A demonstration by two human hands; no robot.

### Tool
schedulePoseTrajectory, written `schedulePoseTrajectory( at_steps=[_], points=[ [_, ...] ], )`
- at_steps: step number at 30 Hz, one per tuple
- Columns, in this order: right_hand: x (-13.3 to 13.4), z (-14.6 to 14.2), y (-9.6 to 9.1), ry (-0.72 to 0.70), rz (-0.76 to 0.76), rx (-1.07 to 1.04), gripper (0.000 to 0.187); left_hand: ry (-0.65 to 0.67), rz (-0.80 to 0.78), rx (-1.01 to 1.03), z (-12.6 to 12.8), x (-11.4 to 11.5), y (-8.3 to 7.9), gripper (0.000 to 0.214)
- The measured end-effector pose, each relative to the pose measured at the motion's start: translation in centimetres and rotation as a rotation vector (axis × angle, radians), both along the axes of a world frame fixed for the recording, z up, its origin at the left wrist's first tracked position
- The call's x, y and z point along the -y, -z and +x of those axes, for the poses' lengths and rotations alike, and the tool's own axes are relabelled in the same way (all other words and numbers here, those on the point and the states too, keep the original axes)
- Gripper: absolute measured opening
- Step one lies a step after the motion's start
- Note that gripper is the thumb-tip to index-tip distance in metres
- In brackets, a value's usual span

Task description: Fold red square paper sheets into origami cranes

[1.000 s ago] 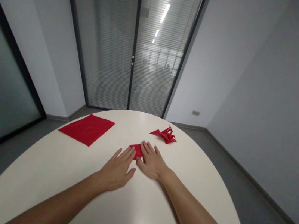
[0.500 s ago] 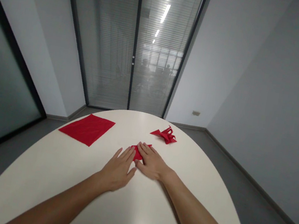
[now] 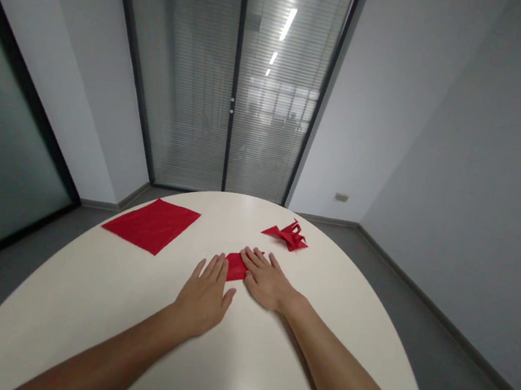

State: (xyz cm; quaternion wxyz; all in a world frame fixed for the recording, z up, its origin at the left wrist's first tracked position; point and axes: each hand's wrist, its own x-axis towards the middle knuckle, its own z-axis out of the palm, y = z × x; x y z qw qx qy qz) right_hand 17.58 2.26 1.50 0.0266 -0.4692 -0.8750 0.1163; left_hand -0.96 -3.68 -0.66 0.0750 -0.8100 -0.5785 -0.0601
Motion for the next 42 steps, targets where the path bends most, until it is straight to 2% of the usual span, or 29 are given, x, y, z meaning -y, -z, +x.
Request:
schedulePoseTrajectory(
  at_steps=[6,10,12,14,16,18,23,29,32,36,42],
  points=[
    [-0.2,0.1,0.3,-0.001,-0.008,-0.013,0.062,-0.132,-0.068,0.009,0.7,0.6,-0.4,0.065],
    [-0.3,0.1,0.4,0.0,-0.007,-0.018,0.062,-0.195,-0.029,0.04,1.1,0.9,-0.9,0.064],
    [-0.3,0.1,0.4,0.001,-0.005,-0.02,0.062,-0.169,0.035,0.089,1.1,0.7,-1.2,0.061],
    [-0.3,0.1,0.4,-0.002,-0.001,-0.02,0.062,-0.075,0.069,0.135,1.1,0.4,-1.4,0.06],
    [-0.2,0.1,0.4,-0.005,0.005,-0.015,0.062,0.08,0.038,0.182,1.0,0.0,-1.2,0.058],
    [-0.2,0.1,0.4,-0.007,0.009,-0.009,0.063,0.156,-0.036,0.205,0.9,-0.3,-0.8,0.058],
    [-0.1,0.0,0.5,0.017,0.025,-0.002,0.062,0.152,-0.125,0.19,0.8,-0.6,-0.1,0.059],
    [0.1,-0.2,0.6,0.039,0.082,0.002,0.063,0.144,-0.169,0.184,0.8,-0.4,-0.5,0.061],
    [0.2,-0.1,0.5,-0.011,0.129,-0.034,0.064,0.148,-0.184,0.19,0.8,-0.4,-0.8,0.062],
    [0.1,0.0,0.4,-0.095,0.045,-0.072,0.065,0.151,-0.184,0.211,0.8,-0.3,-1.0,0.063],
    [-0.1,0.0,0.5,-0.058,0.033,-0.065,0.065,0.074,-0.132,0.196,1.1,-0.4,-0.4,0.062]
  ],
)
